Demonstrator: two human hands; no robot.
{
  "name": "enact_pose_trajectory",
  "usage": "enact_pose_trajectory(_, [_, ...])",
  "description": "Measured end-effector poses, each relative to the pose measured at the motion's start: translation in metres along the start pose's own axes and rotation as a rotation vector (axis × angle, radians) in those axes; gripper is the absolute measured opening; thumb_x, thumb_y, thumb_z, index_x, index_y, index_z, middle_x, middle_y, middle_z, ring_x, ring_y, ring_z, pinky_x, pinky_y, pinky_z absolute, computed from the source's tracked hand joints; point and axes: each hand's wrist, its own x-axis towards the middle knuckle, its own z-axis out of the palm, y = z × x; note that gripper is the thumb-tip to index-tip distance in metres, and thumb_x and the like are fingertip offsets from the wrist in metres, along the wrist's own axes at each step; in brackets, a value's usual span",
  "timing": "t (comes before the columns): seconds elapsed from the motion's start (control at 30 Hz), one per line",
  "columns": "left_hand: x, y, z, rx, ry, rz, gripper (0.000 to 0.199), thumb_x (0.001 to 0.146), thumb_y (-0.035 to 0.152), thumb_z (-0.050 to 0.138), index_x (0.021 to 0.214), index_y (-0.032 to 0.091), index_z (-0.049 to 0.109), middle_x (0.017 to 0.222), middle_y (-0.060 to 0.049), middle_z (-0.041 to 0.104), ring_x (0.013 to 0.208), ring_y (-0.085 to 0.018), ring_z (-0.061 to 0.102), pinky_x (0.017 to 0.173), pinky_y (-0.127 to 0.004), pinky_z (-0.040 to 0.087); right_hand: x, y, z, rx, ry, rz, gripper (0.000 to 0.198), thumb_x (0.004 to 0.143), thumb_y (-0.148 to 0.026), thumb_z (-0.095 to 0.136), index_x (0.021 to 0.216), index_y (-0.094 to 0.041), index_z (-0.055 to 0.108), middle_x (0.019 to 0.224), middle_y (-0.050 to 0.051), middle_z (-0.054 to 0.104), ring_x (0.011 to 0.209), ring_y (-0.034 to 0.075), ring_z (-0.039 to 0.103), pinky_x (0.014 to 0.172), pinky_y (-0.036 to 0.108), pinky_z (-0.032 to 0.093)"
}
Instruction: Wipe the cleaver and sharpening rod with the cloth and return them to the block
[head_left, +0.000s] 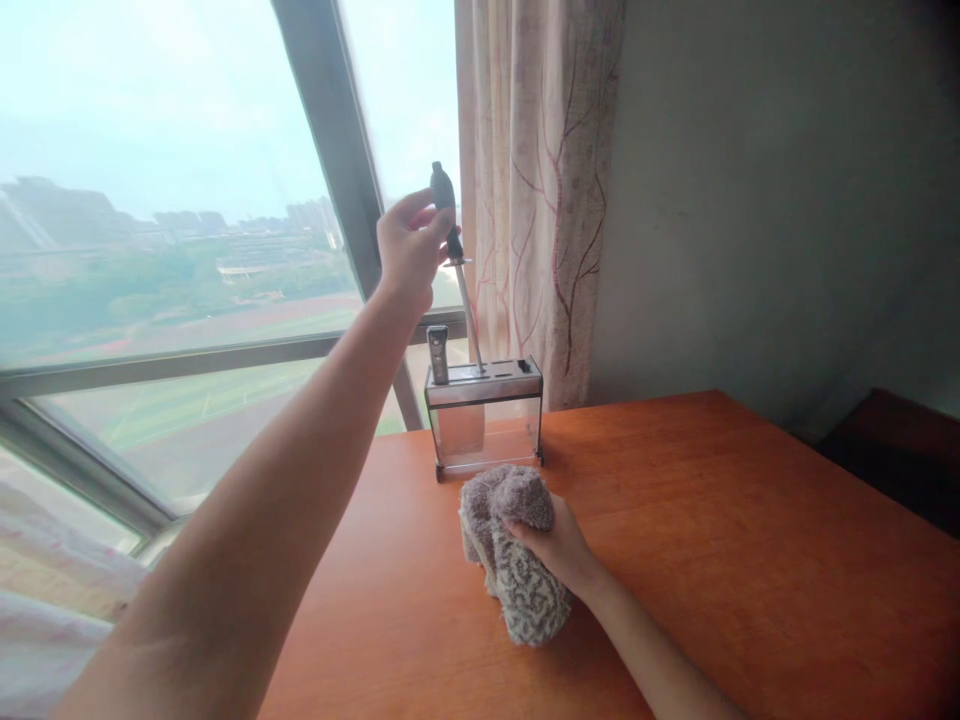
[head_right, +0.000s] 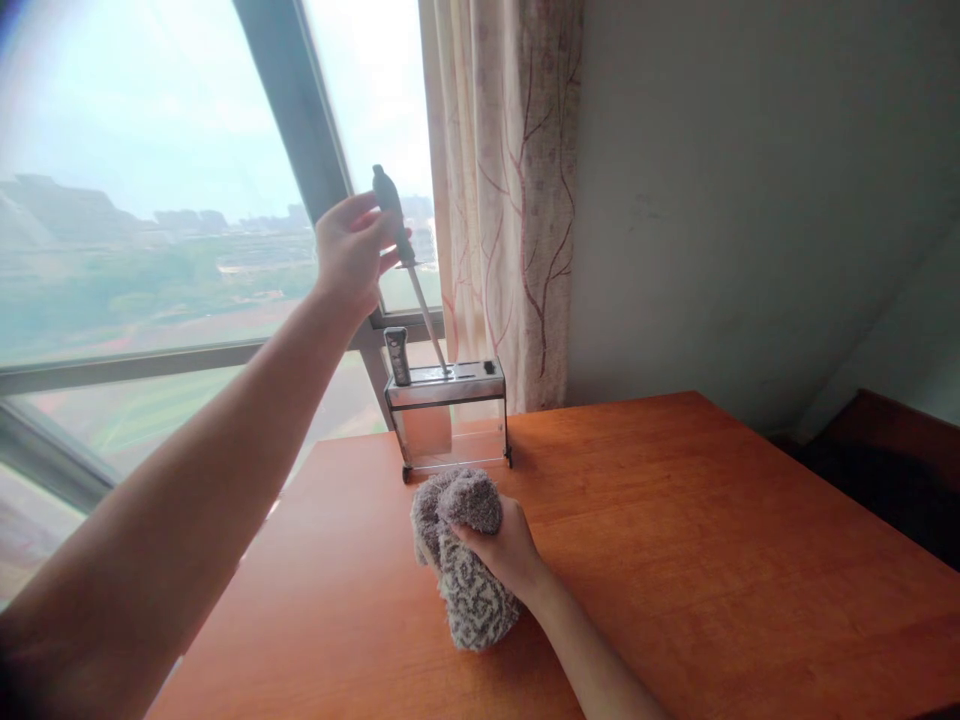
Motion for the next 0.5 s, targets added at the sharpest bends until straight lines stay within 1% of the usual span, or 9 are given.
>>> enact_pose_trajectory(0.13, [-0.002,-0.005,0.0,0.01,-0.032,0.047,0.032,0.075,0.033,0.067,0.105,0.025,0.06,0.084,-0.004,0.067,0.088,-0.023,0.065,0.074,-0.038,0.054,0.001,0.0,0.001,0.008,-0.006,0.001,0.024,0.069,-0.032,0.073,0.084,-0.014,0.067,0.083,0.006,0.072,0.079,0.024,0.065,0.07,0.032,0.051])
enact_pose_trajectory(0.23, [-0.005,-0.01,0.002,0.04,-0.064,0.057,0.027,0.076,0.032,0.065,0.101,0.022,0.061,0.082,-0.004,0.067,0.084,-0.021,0.066,0.071,-0.034,0.055,0.001,0.003,0.001,0.016,-0.013,0.002,0.024,0.07,-0.032,0.072,0.086,-0.014,0.067,0.085,0.006,0.072,0.08,0.023,0.065,0.071,0.032,0.051])
enact_pose_trajectory(0.4, [-0.006,-0.009,0.004,0.126,-0.18,0.032,0.022,0.073,0.023,0.065,0.095,0.019,0.063,0.079,-0.003,0.066,0.077,-0.017,0.065,0.067,-0.027,0.055,0.001,0.007,0.001,-0.004,-0.007,-0.001,0.023,0.07,-0.031,0.072,0.085,-0.015,0.067,0.083,0.005,0.072,0.078,0.023,0.065,0.069,0.032,0.051])
enact_pose_trajectory(0.5, [-0.005,-0.003,0.006,0.159,-0.183,-0.017,0.02,0.072,0.019,0.062,0.092,0.018,0.063,0.078,-0.003,0.065,0.075,-0.016,0.064,0.067,-0.027,0.055,0.001,0.006,0.001,-0.009,-0.009,-0.005,0.022,0.069,-0.031,0.073,0.084,-0.015,0.067,0.082,0.005,0.072,0.078,0.024,0.065,0.068,0.033,0.052])
